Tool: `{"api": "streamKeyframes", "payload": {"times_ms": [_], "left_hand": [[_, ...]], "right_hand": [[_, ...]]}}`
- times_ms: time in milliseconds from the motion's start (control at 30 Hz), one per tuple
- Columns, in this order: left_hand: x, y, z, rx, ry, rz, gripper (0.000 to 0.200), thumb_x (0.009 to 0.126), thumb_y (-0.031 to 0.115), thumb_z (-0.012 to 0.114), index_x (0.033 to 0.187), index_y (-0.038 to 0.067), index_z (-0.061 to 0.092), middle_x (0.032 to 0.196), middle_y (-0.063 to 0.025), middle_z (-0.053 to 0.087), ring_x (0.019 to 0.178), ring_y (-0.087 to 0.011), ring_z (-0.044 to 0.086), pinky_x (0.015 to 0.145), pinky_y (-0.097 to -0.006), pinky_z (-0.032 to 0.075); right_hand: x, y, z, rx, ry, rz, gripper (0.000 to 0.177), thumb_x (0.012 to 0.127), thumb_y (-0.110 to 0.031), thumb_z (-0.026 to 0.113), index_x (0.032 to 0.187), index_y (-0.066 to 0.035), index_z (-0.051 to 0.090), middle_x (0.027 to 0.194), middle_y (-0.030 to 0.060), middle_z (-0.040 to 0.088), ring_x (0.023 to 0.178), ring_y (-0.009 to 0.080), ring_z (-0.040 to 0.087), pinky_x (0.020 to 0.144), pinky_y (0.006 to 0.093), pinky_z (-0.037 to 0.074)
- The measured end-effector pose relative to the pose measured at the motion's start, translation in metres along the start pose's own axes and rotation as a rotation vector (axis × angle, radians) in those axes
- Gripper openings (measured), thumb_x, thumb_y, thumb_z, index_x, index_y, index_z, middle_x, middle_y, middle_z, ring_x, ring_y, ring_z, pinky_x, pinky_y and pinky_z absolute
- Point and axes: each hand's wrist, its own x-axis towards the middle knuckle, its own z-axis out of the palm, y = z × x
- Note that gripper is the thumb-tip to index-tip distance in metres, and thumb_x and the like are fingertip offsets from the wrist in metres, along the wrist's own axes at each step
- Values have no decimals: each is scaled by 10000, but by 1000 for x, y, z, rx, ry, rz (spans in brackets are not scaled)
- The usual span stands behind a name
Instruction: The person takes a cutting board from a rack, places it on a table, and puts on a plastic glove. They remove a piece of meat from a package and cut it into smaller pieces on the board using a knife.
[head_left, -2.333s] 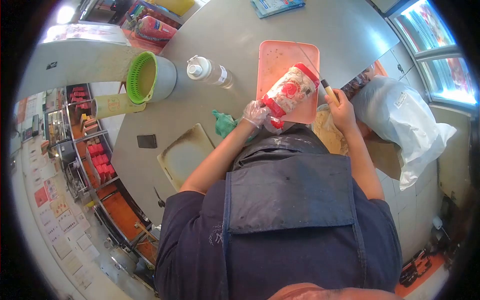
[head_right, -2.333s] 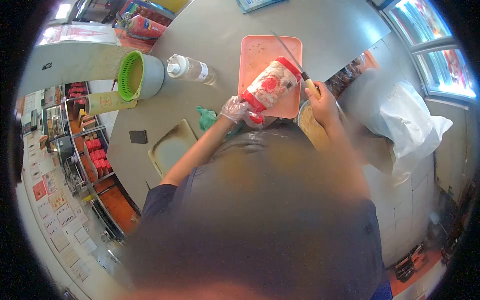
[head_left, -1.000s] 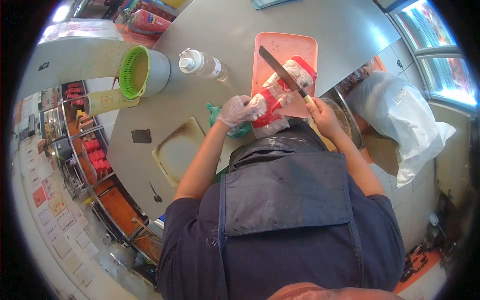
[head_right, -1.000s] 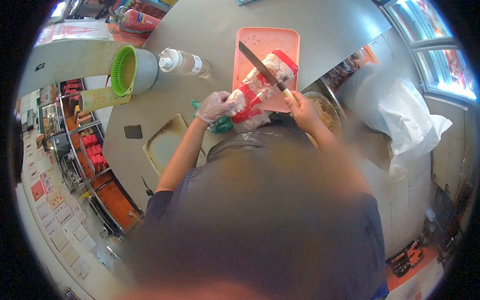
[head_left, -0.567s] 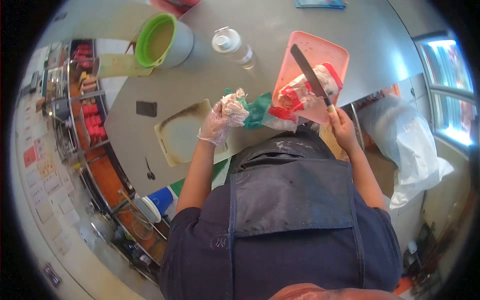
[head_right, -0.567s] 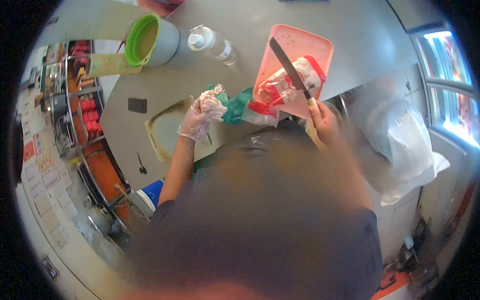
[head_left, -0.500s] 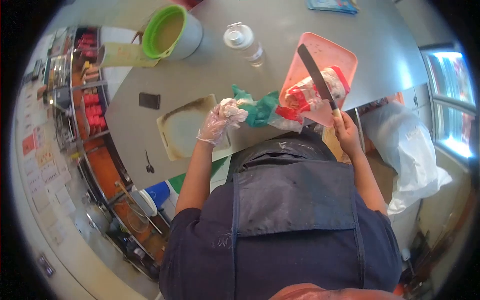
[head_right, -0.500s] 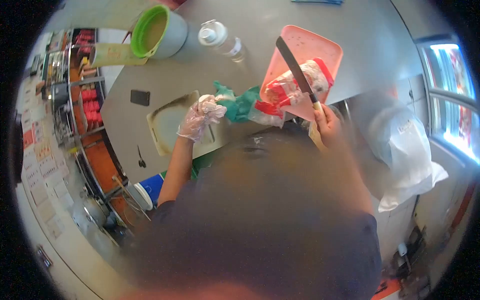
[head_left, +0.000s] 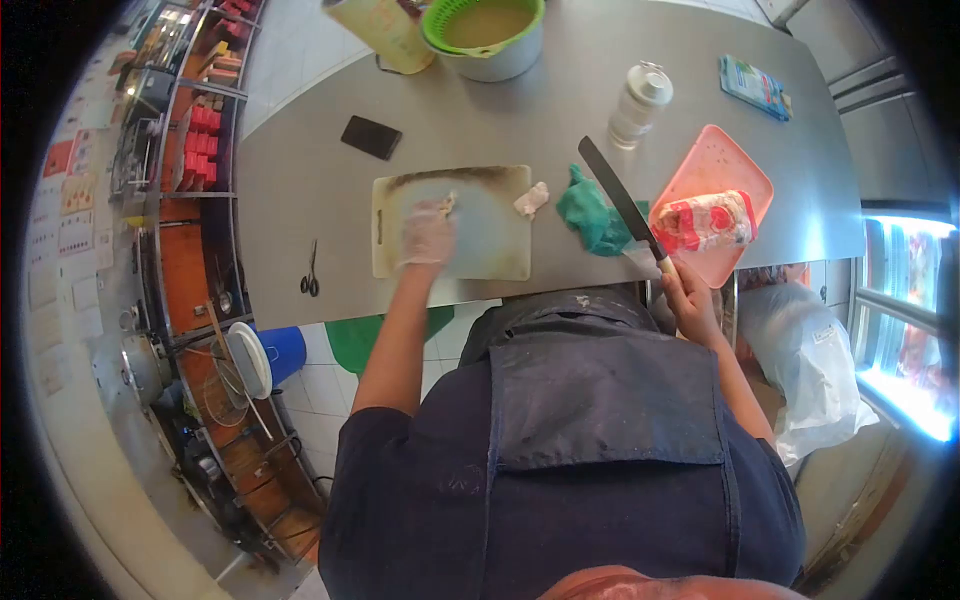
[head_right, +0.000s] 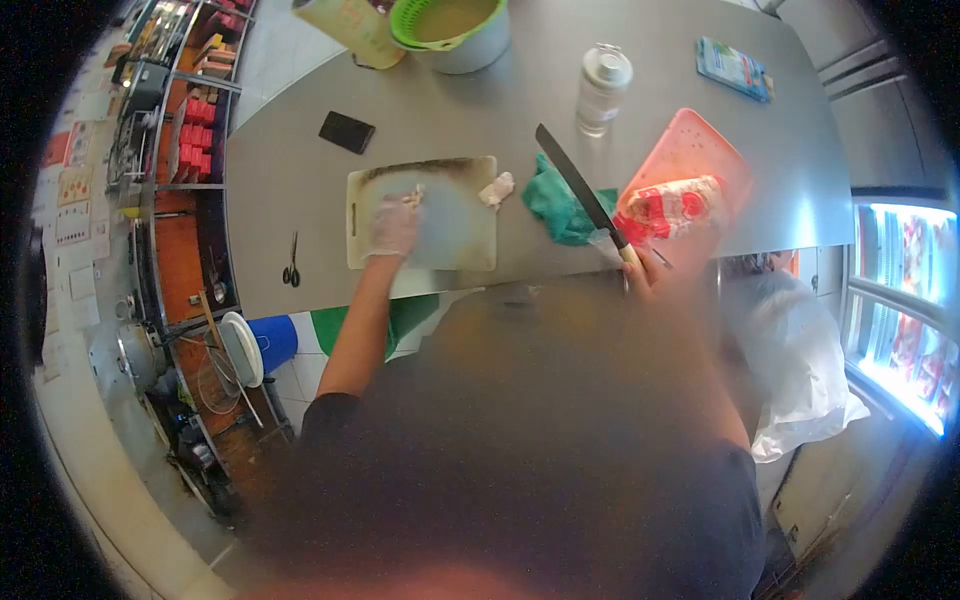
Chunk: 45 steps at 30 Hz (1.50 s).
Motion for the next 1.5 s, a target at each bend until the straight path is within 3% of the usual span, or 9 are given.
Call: {"api": "streamKeyframes", "payload": {"times_ms": [133,200,500,667,767,933,1100,1333,1500], "left_hand": [[19,73,8,-170,40,513,372,830,314,658,1128,92,655,1094,-179,672,1032,-355,659,872,-481,540],[34,105,25,-4,-158,521,272,830,268,653,1040,98,683,1045,-162,695,975,-335,689,813,-471,566],[81,83,81,6,3,795,223,911,232,584,876,66,728,844,-151,725,765,-299,726,639,-445,577],[64,35,-1,-673,-627,537,332,962,351,549,894,64,703,823,-157,719,707,-282,710,611,-438,559],[64,6,25,-412,-776,462,377,998,374,492,984,44,673,824,-175,715,683,-312,699,606,-441,555],[30,-17,58,17,-199,657,480,1019,439,408,1114,25,633,852,-200,717,761,-361,697,699,-481,547],[33,-6,54,-232,-398,745,474,1014,453,414,1115,60,659,881,-205,720,861,-373,691,799,-511,526],[30,-15,65,-1169,-760,-17,262,959,218,611,1149,38,625,1001,-101,705,872,-215,702,763,-365,580],[24,-21,54,-1549,-774,-208,326,955,173,636,1238,17,586,1115,-99,691,978,-224,689,793,-353,583]], "right_hand": [[-9,-19,52,30,32,-2,338,1050,-320,531,1248,-49,570,702,-86,421,545,12,358,474,195,271],[-11,-10,71,14,60,-23,335,1061,-326,505,1241,-53,576,704,-82,424,555,14,364,480,192,276],[-74,-35,150,118,333,57,317,1053,-287,530,1266,-54,562,756,-71,463,610,10,391,522,180,295],[-85,-23,172,182,355,30,296,1047,-268,545,1245,-50,576,758,-74,460,616,12,389,533,188,302],[-78,-41,181,137,296,89,281,1041,-257,558,1221,-44,588,754,-74,453,623,13,377,540,186,296],[-57,-39,185,-43,168,83,268,1028,-256,576,1150,-21,616,772,-51,516,673,43,448,602,217,375],[-39,-29,199,-95,139,27,273,1039,-267,548,1153,-25,605,804,-41,556,676,41,456,605,211,377],[-28,-26,204,104,97,180,320,1046,-310,533,1128,-9,602,859,-8,597,801,70,525,736,243,423],[-27,-20,210,161,73,127,243,1047,-275,526,1142,-61,591,801,-38,566,609,27,433,487,190,340]]}}
